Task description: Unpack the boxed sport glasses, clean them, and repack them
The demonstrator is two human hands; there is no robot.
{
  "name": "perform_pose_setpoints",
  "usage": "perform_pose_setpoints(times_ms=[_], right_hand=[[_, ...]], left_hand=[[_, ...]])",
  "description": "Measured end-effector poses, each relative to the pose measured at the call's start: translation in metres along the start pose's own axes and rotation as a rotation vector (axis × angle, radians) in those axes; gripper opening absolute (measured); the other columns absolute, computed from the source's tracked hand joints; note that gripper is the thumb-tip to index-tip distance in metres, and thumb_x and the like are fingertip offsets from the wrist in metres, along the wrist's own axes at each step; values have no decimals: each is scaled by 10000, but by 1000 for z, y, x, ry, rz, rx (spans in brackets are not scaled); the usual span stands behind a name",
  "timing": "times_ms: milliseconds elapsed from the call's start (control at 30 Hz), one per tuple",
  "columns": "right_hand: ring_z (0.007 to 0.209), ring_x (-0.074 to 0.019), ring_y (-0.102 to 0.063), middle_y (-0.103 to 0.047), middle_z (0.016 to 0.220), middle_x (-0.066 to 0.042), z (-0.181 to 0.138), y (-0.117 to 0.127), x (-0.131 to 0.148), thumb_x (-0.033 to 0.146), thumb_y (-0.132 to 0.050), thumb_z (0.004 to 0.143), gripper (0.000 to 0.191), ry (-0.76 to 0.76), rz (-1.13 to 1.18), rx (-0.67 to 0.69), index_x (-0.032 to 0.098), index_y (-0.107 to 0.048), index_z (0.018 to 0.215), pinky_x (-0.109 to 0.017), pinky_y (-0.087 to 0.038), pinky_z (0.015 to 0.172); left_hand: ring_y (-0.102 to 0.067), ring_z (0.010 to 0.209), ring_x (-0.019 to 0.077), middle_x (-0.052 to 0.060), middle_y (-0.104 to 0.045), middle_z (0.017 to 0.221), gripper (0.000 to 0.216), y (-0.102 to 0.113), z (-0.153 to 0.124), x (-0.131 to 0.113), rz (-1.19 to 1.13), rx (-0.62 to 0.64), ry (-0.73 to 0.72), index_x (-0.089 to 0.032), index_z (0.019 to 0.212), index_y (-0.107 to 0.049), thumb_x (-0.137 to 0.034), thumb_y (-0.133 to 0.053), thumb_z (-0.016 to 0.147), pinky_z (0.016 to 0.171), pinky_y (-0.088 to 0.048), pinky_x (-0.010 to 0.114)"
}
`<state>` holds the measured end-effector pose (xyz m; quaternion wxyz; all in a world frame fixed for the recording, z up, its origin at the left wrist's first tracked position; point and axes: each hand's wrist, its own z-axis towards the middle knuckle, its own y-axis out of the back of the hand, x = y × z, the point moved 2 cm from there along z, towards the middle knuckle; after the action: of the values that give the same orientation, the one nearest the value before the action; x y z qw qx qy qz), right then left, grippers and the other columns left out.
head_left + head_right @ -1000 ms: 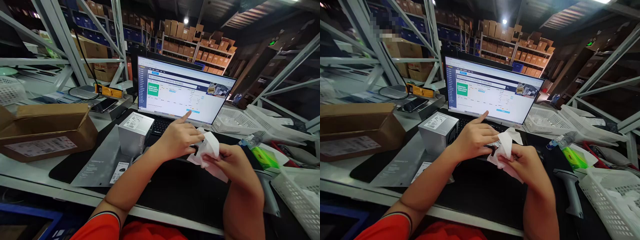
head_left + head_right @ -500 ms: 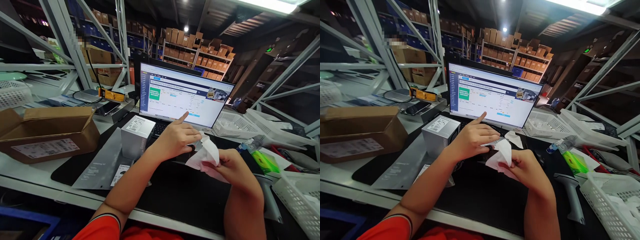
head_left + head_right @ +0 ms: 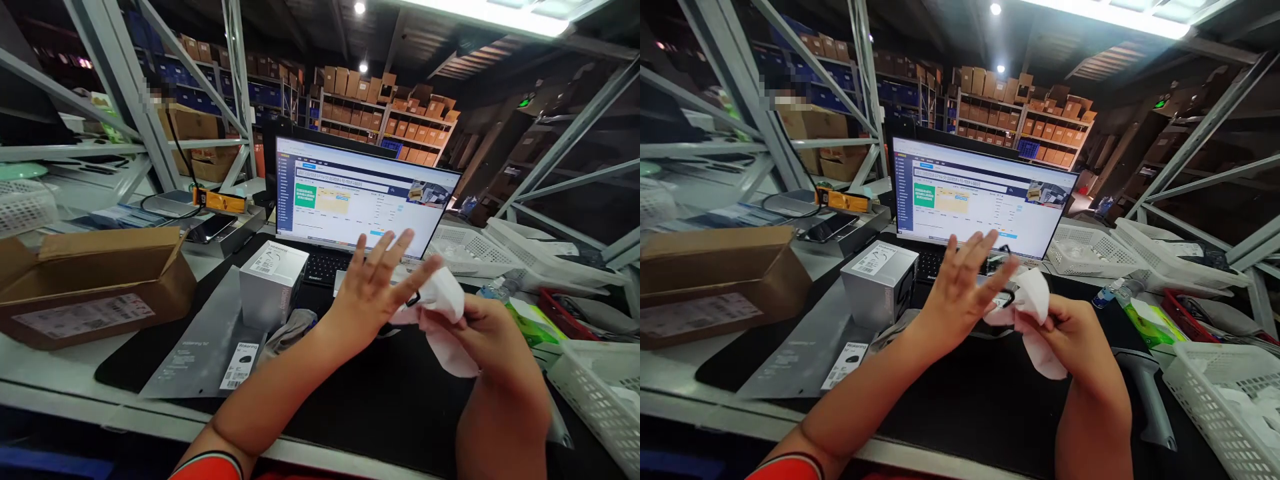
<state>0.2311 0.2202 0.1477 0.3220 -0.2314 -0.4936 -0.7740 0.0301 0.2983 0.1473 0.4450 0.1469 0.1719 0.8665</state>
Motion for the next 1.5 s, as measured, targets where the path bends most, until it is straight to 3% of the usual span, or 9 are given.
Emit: perform_pose_setpoints(times_ms=[167,267,533,700,833,1000,1167,1367,1500], right_hand=[[512,-107,-444,-498,561,48,11,-1,-12,395,-885,643,345,-83,237,-539,181,-615,648,-228,-374,477],[522,-103,-421,-464,575,59,18,-20,-6,411,-895,615,379,-50,320,-549,180,-598,663,-228,-370,470],[448,-67,-304,-352,469,76,12,-61,16,399,-710,861,485,235,-67,-701,193,-423,529,-231,-258,452],[445,-70,-302,-347,449,68,11,-54,20,380,-726,799,476,161,-76,-556,194,-423,483,-241,-253,456],[484,-102,-436,-513,530,43,7,-31,10,407,-852,676,314,-119,274,-472,181,-637,646,-236,-353,458],[630,-177,-650,-723,755,-12,16,-5,-7,371,-952,541,414,-287,881,-478,204,-697,821,-309,-563,605],[708,-179,-693,-746,811,-2,27,-35,-4,365,-964,545,430,-233,1137,-580,209,-687,834,-339,-593,722],[752,-184,-681,-744,785,-18,13,-108,15,310,-912,650,297,-157,908,-715,177,-745,857,-315,-570,729],[845,-199,-709,-770,878,-23,18,-88,14,271,-936,600,314,-140,1143,-674,205,-750,843,-346,-583,843]], left_hand=[[-547,1267,327,156,-575,1340,643,-6,-7,-7,-96,105,341,-167,1396,-441,-108,-686,804,1082,-482,503],[-530,1259,326,134,-565,1352,689,-9,-10,-16,-147,223,284,-183,1390,-440,-162,-725,764,1082,-466,502],[-559,1205,329,166,-613,1270,307,-21,-16,-27,-20,145,237,-151,1161,-544,-110,-571,858,1039,-463,496],[-570,1195,322,169,-610,1255,325,-27,-14,-22,-215,122,225,-164,1146,-567,-86,-583,831,1020,-497,489],[-516,1291,304,136,-544,1384,414,-20,-9,-15,-463,219,131,-214,1147,-598,-175,-750,764,1087,-479,464],[-465,1368,282,87,-491,1496,450,-12,-4,-12,-497,313,-23,-255,1129,-612,-62,-715,736,1141,-434,464],[-605,1201,301,112,-645,1315,325,-23,-8,-14,-330,154,80,-206,1053,-622,-71,-693,766,1001,-526,476],[-723,889,240,119,-756,938,103,-30,-14,-11,-156,-177,94,-154,912,-646,-125,-551,936,741,-585,338],[-746,970,232,109,-781,990,95,-27,-13,-15,-190,-260,-7,-165,959,-668,-152,-575,950,829,-605,337]])
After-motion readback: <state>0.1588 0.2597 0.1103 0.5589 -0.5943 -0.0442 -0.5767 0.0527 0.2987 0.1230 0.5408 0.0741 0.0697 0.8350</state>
